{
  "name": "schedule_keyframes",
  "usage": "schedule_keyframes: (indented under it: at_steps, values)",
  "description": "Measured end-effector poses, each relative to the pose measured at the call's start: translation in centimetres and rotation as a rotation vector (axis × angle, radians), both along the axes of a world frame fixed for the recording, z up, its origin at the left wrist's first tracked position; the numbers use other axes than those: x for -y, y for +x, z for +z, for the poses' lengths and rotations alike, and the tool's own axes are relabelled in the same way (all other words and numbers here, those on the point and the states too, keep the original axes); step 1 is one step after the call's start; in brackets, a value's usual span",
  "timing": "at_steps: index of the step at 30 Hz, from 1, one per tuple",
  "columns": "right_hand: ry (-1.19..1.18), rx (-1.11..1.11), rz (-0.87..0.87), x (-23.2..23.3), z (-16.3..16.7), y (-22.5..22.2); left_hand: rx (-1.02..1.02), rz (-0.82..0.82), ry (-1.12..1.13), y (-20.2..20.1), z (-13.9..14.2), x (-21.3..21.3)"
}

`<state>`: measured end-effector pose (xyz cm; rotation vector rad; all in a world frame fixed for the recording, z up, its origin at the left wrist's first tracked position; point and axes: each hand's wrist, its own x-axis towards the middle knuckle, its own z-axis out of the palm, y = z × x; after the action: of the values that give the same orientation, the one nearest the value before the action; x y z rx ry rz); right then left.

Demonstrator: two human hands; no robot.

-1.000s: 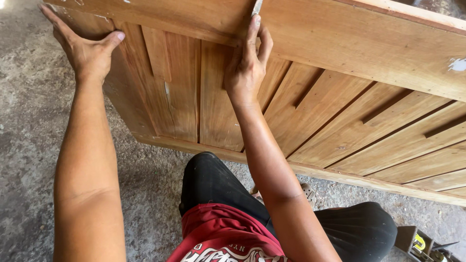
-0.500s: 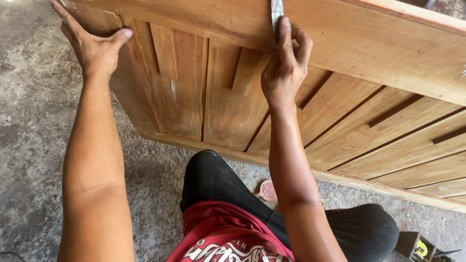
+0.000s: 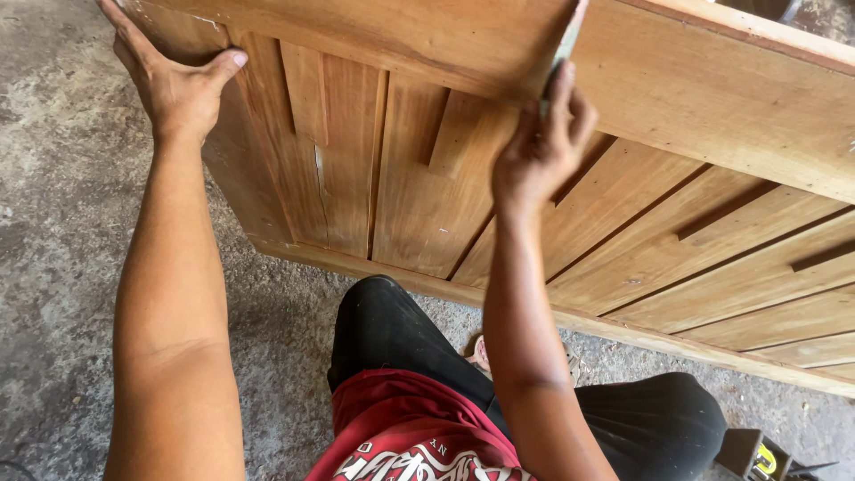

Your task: The person uses a chisel to clean a hole in a wooden frame, then applies wood filler to gaps and holes on a wooden cabinet using a putty knife. The person smooths the filler into the surface and continues working on different sections of the cabinet.

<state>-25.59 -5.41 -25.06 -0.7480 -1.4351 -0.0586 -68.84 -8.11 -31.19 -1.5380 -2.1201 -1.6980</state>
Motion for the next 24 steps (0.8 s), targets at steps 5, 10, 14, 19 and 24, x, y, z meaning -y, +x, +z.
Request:
schedule_keyframes:
  at_steps: [5, 10, 14, 19, 24]
  values:
    - [-0.137, 0.174, -0.196, 0.2, -0.8, -6.1, 0.013, -0.009, 0.005, -0.3, -0.6, -0.2]
    - [-0.218, 0.171, -0.117, 1.2, -0.1, -7.9, -0.026, 0.024, -0.049, -0.6, -1.2, -0.4]
    - [0.05, 0.214, -0.151, 0.7, 0.8, -5.0, 0.022, 0.031, -0.082, -0.2, -1.0, -0.4]
    - [-0.089, 0.103, -0.142, -0.8, 0.2, -2.8, 0.04, 0.028, -0.065, 0.5, -0.3, -0.2]
    - [0.017, 0.28, -0.216, -1.4, -0.9, -4.9, 0.018, 0.041, -0.075, 0.7, 0.2, -0.2]
